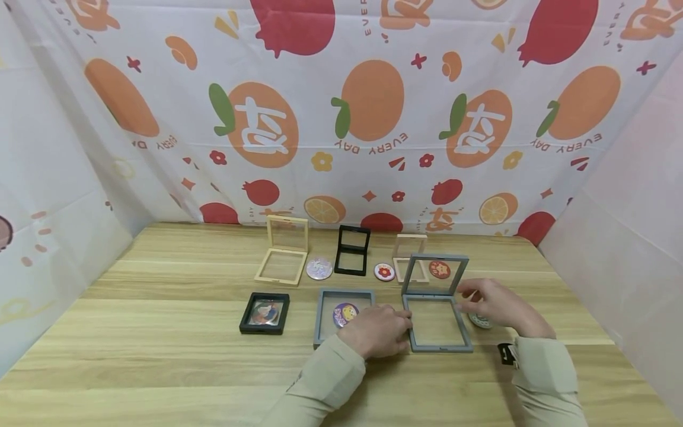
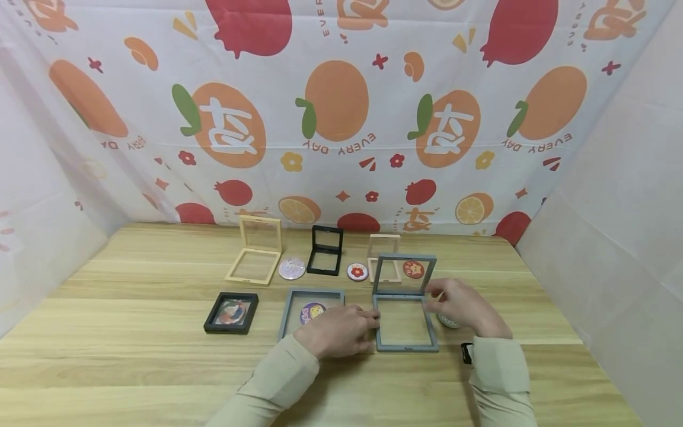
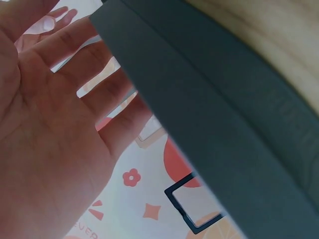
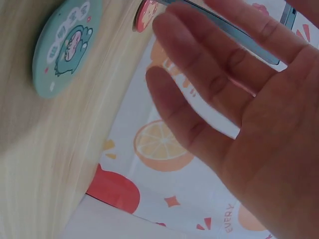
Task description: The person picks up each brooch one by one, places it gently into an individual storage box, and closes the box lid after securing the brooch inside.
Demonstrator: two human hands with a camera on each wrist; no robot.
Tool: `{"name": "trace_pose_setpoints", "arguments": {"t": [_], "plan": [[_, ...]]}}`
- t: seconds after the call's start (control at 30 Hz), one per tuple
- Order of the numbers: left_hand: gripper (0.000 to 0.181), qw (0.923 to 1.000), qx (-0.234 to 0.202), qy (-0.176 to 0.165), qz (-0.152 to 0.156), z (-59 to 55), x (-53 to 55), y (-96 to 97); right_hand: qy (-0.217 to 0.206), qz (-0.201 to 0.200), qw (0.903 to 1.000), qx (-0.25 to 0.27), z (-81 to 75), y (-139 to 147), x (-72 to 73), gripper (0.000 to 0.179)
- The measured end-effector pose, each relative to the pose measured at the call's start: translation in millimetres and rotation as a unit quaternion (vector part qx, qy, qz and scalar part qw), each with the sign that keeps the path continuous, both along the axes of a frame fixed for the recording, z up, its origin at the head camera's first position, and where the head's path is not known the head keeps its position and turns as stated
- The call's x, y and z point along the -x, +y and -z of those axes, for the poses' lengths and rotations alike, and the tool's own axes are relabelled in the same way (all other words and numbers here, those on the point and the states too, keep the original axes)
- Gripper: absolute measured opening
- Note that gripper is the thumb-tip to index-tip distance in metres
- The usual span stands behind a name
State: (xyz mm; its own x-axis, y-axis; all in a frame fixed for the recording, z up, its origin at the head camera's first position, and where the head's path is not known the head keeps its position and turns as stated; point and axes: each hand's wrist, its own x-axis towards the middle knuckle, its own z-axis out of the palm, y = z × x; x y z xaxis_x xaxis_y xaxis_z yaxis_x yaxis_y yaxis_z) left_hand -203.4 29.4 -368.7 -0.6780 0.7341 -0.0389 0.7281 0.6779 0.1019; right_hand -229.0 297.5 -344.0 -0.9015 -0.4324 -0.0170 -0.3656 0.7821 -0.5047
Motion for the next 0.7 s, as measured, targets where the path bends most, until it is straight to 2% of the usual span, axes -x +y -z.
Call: {"name": "trace_pose_setpoints", "arguments": {"t": [0.23,0.4,0.7], "plan": [[0.034,1.0,-0.005,-0.004,0.005,0.5,1.3,2.9,-0.007,0.017,0.9997,-0.017,-0.3,5.3,-1.1,0.031],[0.029,0.9999,-0.005,0.005,0.013,0.1,1.8,4.4,-0.006,0.031,0.999,-0.031,-0.3,9.5,-1.6,0.032],[0.026,0.9999,-0.006,0.005,0.011,-0.3,1.0,4.8,-0.055,0.089,0.9915,-0.078,1.1,14.7,-0.3,0.039]]}}
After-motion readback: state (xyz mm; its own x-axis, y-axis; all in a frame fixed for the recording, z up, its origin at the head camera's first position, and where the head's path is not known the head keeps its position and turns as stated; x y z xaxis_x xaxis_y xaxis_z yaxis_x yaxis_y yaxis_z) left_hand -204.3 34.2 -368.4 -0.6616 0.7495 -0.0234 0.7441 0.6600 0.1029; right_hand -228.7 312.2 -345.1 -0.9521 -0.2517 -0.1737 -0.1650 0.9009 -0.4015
